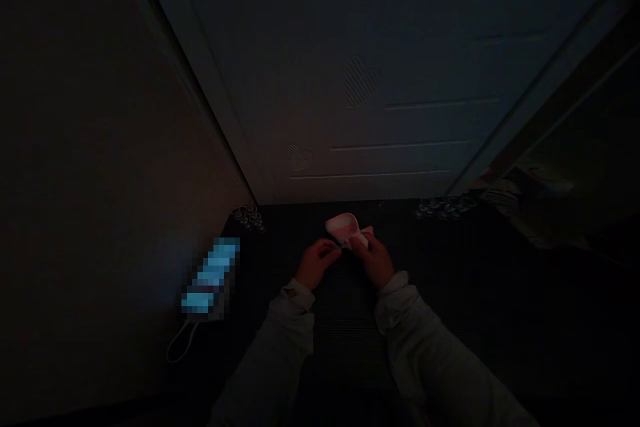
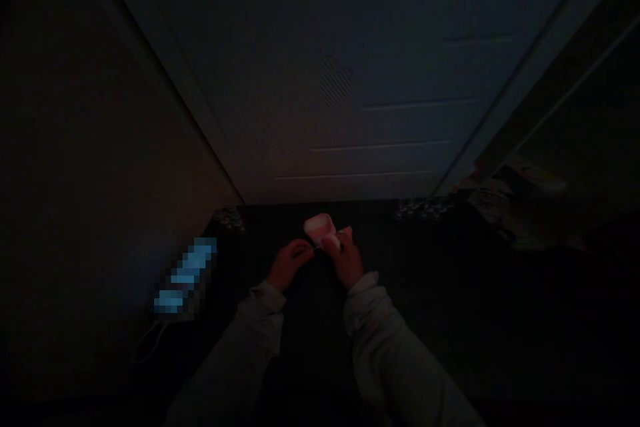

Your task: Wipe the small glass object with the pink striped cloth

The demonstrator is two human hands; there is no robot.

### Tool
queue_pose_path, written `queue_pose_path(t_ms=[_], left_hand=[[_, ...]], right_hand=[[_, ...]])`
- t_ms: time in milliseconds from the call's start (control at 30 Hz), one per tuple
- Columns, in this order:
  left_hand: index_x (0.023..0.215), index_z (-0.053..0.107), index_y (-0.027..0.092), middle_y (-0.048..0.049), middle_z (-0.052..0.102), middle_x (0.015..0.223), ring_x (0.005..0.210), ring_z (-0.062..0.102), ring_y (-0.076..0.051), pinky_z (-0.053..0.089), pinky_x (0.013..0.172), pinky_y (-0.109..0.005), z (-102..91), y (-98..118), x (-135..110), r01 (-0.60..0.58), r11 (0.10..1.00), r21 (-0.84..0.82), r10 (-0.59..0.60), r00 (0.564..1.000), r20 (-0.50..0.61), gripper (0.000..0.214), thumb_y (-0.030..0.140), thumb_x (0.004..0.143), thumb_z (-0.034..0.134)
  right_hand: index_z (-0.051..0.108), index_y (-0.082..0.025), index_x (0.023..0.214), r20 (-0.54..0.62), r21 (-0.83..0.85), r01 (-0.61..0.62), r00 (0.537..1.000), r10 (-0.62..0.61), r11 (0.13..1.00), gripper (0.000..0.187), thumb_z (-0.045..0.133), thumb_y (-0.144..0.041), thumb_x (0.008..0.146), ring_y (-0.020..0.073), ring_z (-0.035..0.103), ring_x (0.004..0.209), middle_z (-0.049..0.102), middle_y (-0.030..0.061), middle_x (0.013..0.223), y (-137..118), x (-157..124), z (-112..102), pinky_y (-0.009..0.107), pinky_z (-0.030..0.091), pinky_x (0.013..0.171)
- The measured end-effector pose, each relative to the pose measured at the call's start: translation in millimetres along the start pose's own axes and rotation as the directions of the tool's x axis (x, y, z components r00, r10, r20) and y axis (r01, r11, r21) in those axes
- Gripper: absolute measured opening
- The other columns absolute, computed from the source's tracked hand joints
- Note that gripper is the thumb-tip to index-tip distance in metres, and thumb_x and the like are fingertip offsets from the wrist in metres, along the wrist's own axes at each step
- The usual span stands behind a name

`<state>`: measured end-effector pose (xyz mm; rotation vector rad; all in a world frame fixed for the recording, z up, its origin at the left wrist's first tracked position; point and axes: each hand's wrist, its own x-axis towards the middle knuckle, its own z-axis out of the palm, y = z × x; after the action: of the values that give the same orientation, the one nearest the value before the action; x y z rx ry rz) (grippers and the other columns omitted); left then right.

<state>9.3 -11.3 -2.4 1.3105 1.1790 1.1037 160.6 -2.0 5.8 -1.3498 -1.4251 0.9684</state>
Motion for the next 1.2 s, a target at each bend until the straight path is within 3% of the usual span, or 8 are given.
queue_pose_path(t_ms=[167,500,967,1200], left_hand=[[0.079,0.054,0.016,-0.0002,0.057,0.073,0.072,0.054,-0.013,0.040,0.069,-0.026,0.3,1.3,0.7,-0.005,0.999,-0.033,0.004,1.000,-0.027,0.024,0.032,0.064,0.061],[0.076,0.055,0.015,-0.0004,0.057,0.072,0.071,0.053,-0.013,0.040,0.068,-0.026,-1.6,-0.2,1.6,-0.004,1.000,0.027,0.005,0.999,-0.041,0.022,0.034,0.065,0.060],[0.075,0.053,0.016,0.0009,0.055,0.070,0.069,0.051,-0.012,0.040,0.066,-0.024,1.8,2.6,-1.6,-0.024,0.998,0.056,0.025,0.999,-0.020,0.022,0.035,0.066,0.059],[0.074,0.053,0.016,0.0020,0.054,0.068,0.067,0.051,-0.011,0.040,0.065,-0.024,2.2,0.1,-0.2,-0.020,0.998,0.057,0.022,0.999,-0.037,0.022,0.035,0.064,0.061]], right_hand=[[0.058,-0.015,0.077,0.025,0.022,0.060,0.998,-0.061,0.998,0.034,0.040,-0.044,0.076,0.0163,0.049,0.071,0.056,0.0032,0.074,4.0,1.2,0.8,0.026,0.038,0.064],[0.058,-0.015,0.076,0.045,-0.037,-0.004,0.999,0.006,0.999,0.031,0.053,-0.044,0.066,0.0167,0.050,0.066,0.058,0.0023,0.070,0.1,1.5,-0.7,0.027,0.038,0.060],[0.057,-0.016,0.080,-0.021,-0.010,0.114,0.993,-0.114,0.993,0.035,0.034,-0.043,0.079,0.0166,0.051,0.072,0.057,0.0041,0.074,8.1,-1.0,4.4,0.027,0.040,0.067],[0.058,-0.016,0.079,-0.030,-0.056,0.083,0.996,-0.084,0.995,0.037,0.034,-0.045,0.078,0.0173,0.052,0.071,0.059,0.0046,0.074,7.5,-0.3,4.4,0.028,0.040,0.066]])
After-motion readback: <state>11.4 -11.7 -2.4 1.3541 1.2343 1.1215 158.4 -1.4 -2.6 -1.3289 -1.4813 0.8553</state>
